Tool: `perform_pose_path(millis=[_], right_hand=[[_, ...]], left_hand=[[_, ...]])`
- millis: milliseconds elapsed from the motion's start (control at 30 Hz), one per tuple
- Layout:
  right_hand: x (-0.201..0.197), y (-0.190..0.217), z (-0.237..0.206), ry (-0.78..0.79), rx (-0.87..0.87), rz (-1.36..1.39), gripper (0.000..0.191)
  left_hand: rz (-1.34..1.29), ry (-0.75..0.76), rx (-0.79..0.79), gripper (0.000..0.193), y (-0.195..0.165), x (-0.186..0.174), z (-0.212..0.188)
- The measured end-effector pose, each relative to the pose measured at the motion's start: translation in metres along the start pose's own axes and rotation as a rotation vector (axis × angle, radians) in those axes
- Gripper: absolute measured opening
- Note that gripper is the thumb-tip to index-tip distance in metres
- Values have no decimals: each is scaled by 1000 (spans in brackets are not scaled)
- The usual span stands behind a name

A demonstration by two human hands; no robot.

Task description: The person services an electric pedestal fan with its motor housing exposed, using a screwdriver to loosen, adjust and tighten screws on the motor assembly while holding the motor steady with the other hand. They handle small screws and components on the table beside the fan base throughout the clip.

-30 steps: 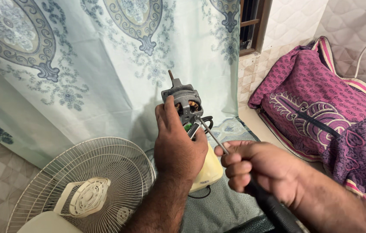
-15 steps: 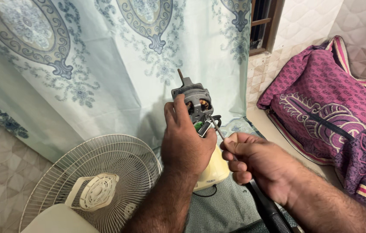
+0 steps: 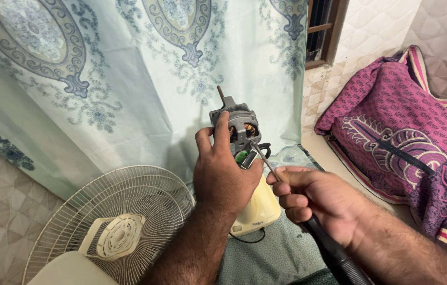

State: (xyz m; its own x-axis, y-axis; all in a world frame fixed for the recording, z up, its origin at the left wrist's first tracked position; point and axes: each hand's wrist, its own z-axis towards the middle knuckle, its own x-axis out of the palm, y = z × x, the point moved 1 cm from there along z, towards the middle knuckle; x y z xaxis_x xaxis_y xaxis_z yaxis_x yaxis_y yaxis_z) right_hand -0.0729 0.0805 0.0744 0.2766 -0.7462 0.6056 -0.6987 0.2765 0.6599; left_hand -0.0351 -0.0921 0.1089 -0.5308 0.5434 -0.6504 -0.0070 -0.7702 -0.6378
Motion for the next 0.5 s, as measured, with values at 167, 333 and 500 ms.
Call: perform_pose_path(millis=[167,333,500], right_hand=[[-11,-15,13,213,172,468,17],[-25,-20,19,436,231,611,20],[-31,-21,26,467,242,599,25]], left_hand=[[3,39,2,107,3,0,0],[12,43,34,106,2,-1,-1],[27,56,21,102,3,-2,-1]])
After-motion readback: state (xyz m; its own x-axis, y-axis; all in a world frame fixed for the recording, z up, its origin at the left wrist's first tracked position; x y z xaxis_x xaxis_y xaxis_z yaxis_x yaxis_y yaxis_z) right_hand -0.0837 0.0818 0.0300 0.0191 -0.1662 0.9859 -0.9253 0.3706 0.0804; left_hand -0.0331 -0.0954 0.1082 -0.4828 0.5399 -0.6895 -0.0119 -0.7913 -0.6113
